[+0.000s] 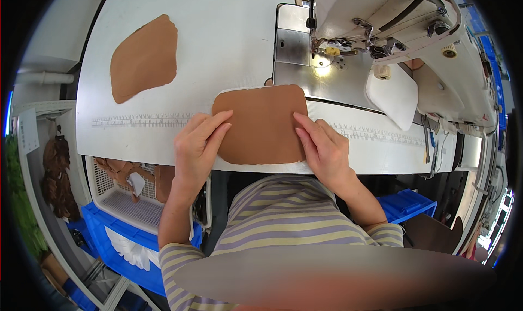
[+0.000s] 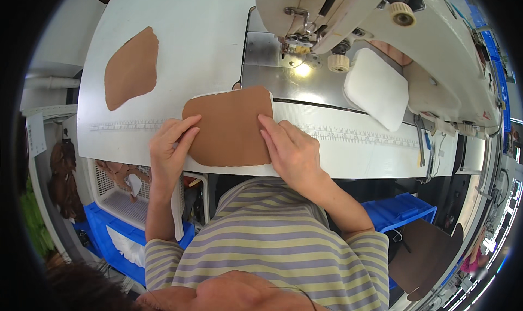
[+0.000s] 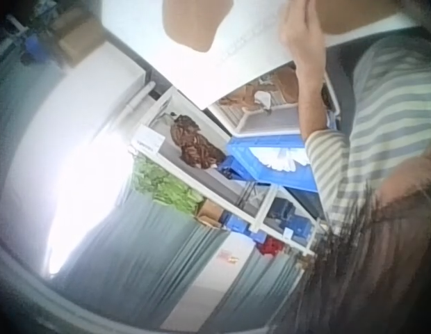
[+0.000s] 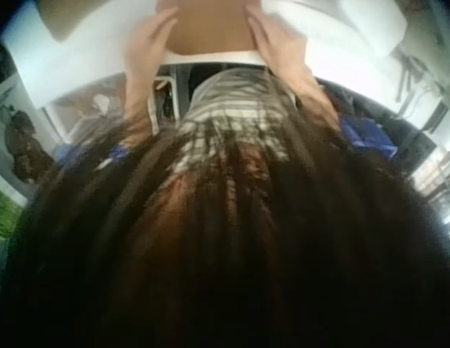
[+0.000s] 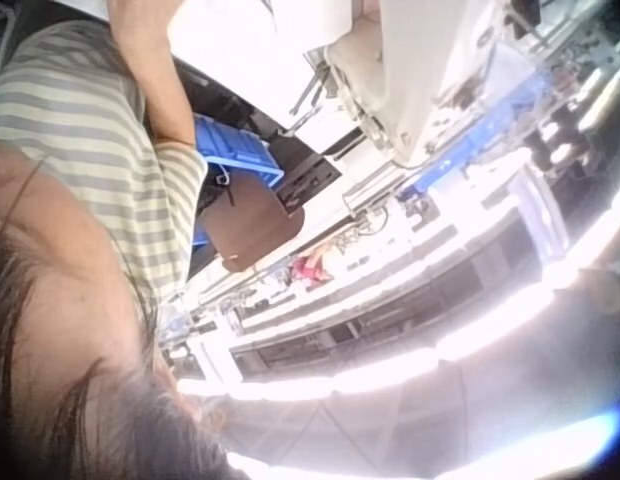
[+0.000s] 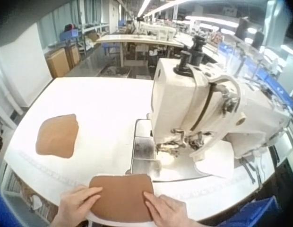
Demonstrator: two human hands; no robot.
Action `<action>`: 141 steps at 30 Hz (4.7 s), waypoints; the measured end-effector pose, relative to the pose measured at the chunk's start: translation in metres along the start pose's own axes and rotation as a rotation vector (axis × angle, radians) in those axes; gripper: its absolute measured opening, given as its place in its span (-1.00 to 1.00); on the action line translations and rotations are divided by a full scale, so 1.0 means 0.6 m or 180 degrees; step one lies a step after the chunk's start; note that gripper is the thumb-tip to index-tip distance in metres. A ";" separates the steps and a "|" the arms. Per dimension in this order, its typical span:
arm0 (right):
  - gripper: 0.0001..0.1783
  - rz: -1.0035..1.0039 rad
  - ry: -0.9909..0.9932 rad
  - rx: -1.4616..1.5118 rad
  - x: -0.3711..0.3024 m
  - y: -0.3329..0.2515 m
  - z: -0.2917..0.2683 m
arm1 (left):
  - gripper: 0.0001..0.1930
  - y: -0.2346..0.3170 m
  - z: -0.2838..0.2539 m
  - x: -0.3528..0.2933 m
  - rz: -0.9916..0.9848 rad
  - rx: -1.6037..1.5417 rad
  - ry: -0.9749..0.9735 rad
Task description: Sewing brown leather patches onto white fabric liners using an industrial sewing machine.
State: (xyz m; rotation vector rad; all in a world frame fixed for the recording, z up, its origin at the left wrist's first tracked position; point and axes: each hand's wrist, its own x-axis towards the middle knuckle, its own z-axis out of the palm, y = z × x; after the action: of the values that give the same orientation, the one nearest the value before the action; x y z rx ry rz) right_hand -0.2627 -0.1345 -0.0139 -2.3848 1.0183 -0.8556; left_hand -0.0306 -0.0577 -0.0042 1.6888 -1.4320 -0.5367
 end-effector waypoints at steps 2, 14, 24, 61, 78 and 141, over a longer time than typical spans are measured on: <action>-0.68 -0.0001 -0.0022 -0.0031 -0.001 0.001 0.000 | -0.79 -0.001 0.001 0.001 0.0015 0.0040 -0.0014; -0.69 -0.0065 -0.0038 -0.0225 0.004 0.001 0.002 | -0.82 0.005 0.008 0.006 -0.0151 0.0087 0.0032; -0.68 -0.0089 -0.0027 -0.0325 0.001 0.004 0.005 | -0.82 0.003 0.009 0.009 -0.0158 0.0145 0.0121; -0.66 -0.0030 -0.0158 -0.0433 0.002 -0.001 0.004 | -0.82 -0.002 0.004 0.016 -0.0185 0.0174 0.0048; -0.70 -0.0077 -0.0110 -0.0330 0.003 0.000 0.002 | -0.80 0.002 0.006 0.020 -0.0303 0.0081 0.0015; -0.55 -0.1168 -0.0257 -0.0797 0.073 0.120 -0.071 | -0.38 0.026 0.110 0.114 0.1455 0.1585 -0.1432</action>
State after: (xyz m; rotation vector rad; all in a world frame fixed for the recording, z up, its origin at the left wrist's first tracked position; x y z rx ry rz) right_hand -0.3032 -0.2194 -0.0074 -2.8519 0.7003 -0.7807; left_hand -0.0727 -0.1434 -0.0155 1.5742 -2.3566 -0.3247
